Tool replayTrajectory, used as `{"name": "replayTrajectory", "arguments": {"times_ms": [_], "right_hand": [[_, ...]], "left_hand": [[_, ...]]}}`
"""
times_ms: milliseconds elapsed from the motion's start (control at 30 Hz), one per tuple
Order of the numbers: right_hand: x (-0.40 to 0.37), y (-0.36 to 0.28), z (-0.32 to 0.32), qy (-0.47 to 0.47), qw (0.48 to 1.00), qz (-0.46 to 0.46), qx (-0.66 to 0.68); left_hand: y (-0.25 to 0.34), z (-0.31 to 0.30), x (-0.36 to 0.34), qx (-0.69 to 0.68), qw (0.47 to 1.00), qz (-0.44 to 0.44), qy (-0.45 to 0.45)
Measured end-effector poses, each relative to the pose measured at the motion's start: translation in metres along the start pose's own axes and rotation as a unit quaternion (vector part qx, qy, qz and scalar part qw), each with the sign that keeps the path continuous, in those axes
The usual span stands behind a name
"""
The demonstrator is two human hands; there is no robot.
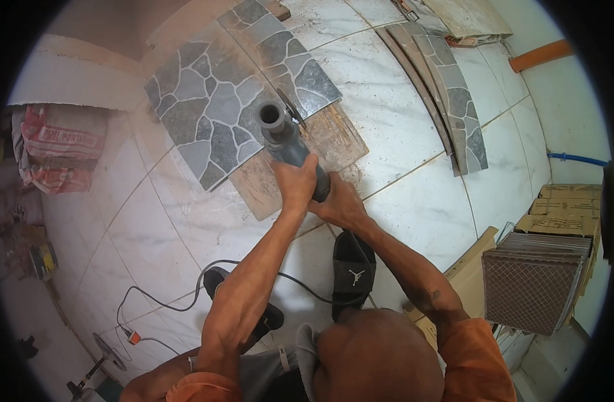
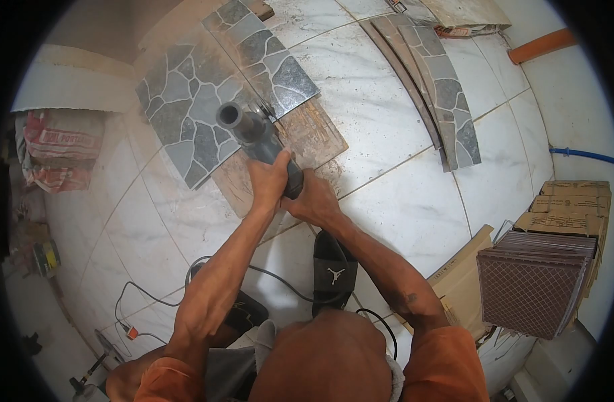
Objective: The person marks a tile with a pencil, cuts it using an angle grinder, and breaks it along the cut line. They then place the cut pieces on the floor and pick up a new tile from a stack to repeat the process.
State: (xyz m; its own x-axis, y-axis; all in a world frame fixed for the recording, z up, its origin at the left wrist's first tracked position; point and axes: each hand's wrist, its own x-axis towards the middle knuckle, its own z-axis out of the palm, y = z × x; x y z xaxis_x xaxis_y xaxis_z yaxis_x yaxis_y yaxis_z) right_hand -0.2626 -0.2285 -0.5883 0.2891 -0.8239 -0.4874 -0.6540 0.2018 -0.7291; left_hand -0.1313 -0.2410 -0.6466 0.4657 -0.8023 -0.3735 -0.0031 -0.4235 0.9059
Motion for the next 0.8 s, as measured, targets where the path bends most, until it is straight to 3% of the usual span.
{"name": "replayTrajectory", "arguments": {"times_ms": [167, 400, 500, 600, 800], "right_hand": [[-0.011, -0.003, -0.002, 0.015, 1.000, -0.011, 0.021], [-0.012, -0.026, -0.004, 0.035, 0.998, -0.049, 0.020], [0.009, -0.042, -0.019, -0.133, 0.970, -0.084, 0.186], [0.014, -0.050, 0.004, -0.041, 0.977, -0.134, 0.159], [0.011, -0.069, 0.011, 0.026, 0.988, -0.112, 0.101]], "left_hand": [[-0.002, 0.003, -0.008, -0.027, 1.000, 0.015, 0.005], [0.060, -0.023, -0.023, -0.085, 0.995, 0.049, -0.012], [0.085, -0.043, -0.025, -0.139, 0.989, 0.015, -0.052], [0.100, -0.061, -0.020, -0.156, 0.985, -0.013, -0.079], [0.108, -0.063, -0.012, -0.122, 0.993, 0.000, -0.008]]}}
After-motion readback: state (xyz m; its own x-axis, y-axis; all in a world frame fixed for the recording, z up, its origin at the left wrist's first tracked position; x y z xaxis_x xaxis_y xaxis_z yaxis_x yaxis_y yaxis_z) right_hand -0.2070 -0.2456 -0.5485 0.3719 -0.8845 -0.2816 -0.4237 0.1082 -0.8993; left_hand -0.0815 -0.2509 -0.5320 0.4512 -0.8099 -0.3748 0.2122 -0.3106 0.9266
